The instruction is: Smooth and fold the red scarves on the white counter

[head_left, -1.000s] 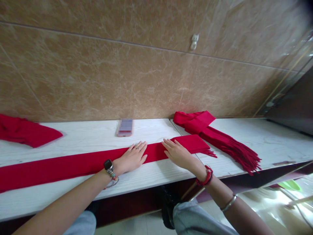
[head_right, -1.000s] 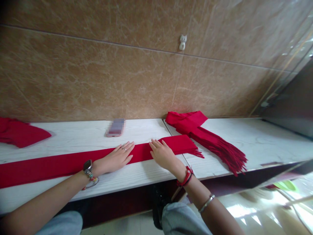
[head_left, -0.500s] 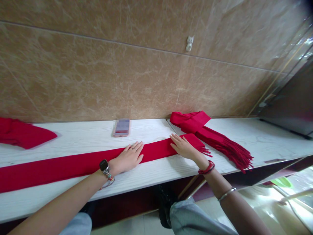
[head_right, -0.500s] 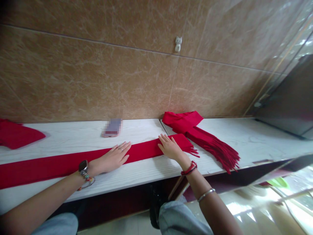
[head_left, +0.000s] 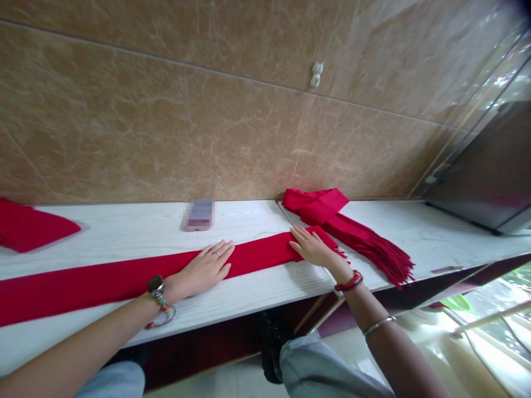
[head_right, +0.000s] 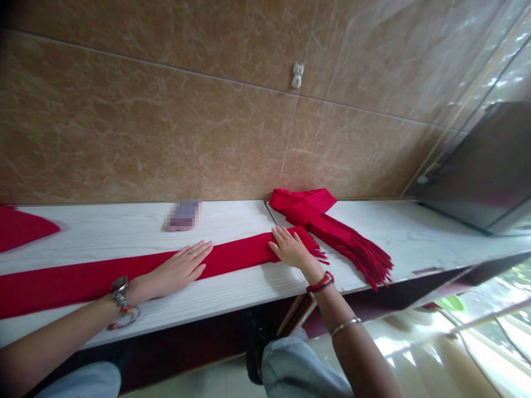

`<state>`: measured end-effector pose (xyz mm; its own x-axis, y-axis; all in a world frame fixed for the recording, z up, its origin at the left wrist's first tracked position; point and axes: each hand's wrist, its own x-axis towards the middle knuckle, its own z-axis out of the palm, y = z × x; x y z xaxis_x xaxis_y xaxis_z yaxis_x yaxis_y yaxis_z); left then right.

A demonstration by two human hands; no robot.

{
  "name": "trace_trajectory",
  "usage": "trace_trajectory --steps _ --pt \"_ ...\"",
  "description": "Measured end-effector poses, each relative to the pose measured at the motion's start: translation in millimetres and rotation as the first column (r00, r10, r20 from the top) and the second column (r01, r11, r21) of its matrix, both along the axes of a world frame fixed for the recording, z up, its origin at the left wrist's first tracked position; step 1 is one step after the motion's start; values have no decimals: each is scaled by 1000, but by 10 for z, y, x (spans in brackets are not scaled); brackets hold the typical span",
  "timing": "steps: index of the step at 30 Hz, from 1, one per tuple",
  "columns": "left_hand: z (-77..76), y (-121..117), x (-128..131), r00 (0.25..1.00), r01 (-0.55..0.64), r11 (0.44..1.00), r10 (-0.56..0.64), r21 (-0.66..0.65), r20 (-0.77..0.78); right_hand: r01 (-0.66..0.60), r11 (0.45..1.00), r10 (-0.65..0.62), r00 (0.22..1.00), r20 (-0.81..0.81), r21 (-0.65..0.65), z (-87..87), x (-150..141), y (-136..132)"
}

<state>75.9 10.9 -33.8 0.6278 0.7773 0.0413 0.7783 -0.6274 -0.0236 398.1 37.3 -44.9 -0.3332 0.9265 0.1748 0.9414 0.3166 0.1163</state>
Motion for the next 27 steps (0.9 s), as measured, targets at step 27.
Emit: trace_trajectory --steps 27 --pt "215 97 241 977 211 972 -207 -107 48 -175 984 177 982 -71 41 33 -215 -9"
